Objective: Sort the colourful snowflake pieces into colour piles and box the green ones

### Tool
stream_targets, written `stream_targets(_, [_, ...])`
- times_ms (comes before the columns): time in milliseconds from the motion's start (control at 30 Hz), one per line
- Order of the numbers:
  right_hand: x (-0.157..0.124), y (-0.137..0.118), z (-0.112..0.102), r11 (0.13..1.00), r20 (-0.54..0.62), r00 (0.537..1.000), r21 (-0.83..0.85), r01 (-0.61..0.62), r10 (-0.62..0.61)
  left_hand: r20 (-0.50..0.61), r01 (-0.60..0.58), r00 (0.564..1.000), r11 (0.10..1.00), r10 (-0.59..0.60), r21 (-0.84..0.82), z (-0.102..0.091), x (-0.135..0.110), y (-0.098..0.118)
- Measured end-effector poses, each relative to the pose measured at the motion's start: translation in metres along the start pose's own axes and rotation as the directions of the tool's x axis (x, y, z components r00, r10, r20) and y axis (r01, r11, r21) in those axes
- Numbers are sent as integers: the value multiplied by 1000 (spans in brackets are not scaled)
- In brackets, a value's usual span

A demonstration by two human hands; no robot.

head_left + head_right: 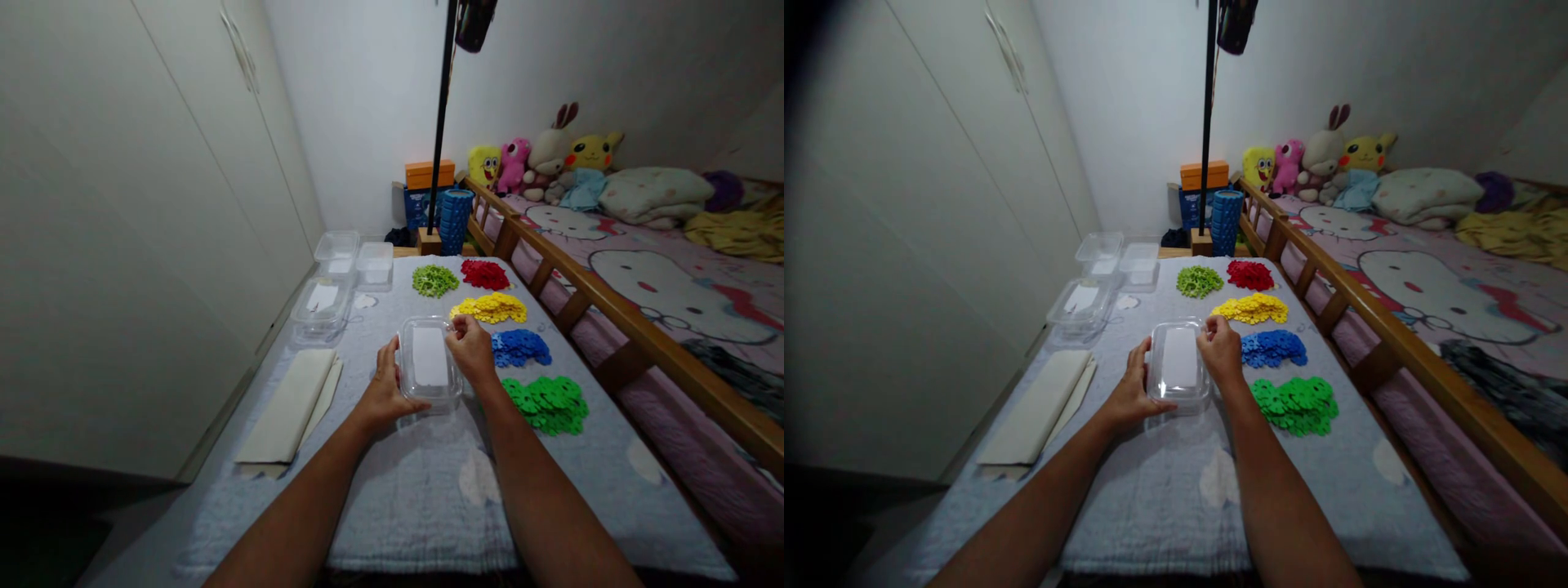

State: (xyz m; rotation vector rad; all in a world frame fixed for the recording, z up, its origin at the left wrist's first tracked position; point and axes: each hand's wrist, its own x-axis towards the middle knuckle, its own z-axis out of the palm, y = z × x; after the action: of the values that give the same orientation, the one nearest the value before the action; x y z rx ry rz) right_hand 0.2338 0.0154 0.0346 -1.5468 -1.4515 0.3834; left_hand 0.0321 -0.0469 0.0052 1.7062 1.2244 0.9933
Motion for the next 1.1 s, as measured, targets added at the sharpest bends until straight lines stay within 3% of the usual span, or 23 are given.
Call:
stream_targets(267, [-1, 1, -5, 996, 18, 997, -61, 72, -71, 11, -94, 996, 995, 94, 16, -2, 1, -4])
stream_targets(767, [-4, -1, -8, 984, -31, 989, 98, 150, -148, 49, -52, 997, 996, 55, -67, -2, 1, -5])
stream_targets(1100, [-5, 1, -11, 993, -2, 996, 78, 91, -91, 52, 18, 999, 999, -16, -38, -5, -2, 2])
